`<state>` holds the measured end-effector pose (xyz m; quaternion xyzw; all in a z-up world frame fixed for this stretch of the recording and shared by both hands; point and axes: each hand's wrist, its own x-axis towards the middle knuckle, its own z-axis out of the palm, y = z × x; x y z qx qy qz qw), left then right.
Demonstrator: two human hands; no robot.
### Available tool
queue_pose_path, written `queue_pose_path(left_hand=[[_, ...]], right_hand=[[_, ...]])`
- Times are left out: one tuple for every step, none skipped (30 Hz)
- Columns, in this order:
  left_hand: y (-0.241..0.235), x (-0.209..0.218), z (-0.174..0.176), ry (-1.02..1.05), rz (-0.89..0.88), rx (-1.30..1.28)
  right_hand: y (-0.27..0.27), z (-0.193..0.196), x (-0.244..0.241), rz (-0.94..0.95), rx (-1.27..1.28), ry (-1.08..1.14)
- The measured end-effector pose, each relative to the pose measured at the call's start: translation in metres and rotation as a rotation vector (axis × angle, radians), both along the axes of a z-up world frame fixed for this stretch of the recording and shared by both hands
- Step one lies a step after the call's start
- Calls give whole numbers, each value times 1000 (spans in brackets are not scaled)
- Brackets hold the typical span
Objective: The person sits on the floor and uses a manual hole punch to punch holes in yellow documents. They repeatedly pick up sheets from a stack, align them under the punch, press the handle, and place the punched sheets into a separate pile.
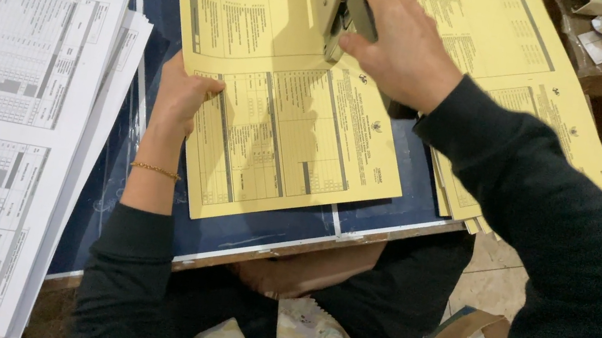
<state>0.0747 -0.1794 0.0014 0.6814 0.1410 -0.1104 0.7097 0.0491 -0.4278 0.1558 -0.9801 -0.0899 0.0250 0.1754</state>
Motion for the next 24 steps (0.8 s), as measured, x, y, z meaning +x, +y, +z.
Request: queue_pose_path(left_hand=[[0, -1, 1, 11, 12, -3], [-1, 1, 1, 8, 8, -2], [-1, 2, 1, 10, 25, -6], [0, 2, 0, 19, 47, -9], [0, 1, -2, 24, 49, -8], [0, 1, -4, 5, 40, -16], [0, 2, -5, -13, 30, -24], [0, 2, -6, -12, 31, -24], [1, 2, -6, -20, 22, -22], [1, 2, -7, -26, 15, -20], [0, 1, -3, -23, 18, -21], [0, -1, 0, -14, 14, -4], [-1, -2, 4, -4, 9, 13], [-1, -2, 1, -3, 14, 17], [0, -1, -2, -18, 11, -2], [1, 1, -4, -36, 11, -22], [1, 0, 1, -41, 18, -20], [0, -2, 6, -27, 2, 7], [0, -5, 11, -13, -15, 34], [2, -5, 9, -19, 3, 31], [3, -6, 8, 20, -2, 25], [1, -7, 8, 50, -24, 26], [1, -4, 8, 36, -25, 29], [2, -3, 4, -2, -24, 28]], right_hand=[[2, 6, 1, -9, -28, 45], [1, 10, 4, -13, -27, 42], [1, 14, 6, 66, 4, 15], [1, 17, 9, 151, 34, -6], [3, 16, 7, 153, 35, -1], [5, 16, 5, 87, 14, 27], [7, 15, 3, 20, -7, 56], [6, 7, 1, 22, -7, 57], [5, -2, -2, -3, -10, 30], [4, -11, -4, -26, -13, 4], [-1, -16, -2, -24, -14, 6], [-5, -22, 0, 1, -3, -57], [-9, -27, 2, 26, 7, -120], [-9, -24, -1, 30, 10, -120], [-8, -21, -3, 35, 9, -103], [-6, -16, -3, 43, 5, -91], [-5, -29, -5, 50, 7, -96], [-3, -41, -6, 8, 85, -182], [-1, -53, -8, -33, 164, -267], [3, -77, -10, -15, 163, -272], [5, -100, -14, -10, 118, -381], [4, -124, -22, -24, 78, -498], [1, -113, -13, -25, 81, -513], [0, -108, -12, 6, 86, -449]])
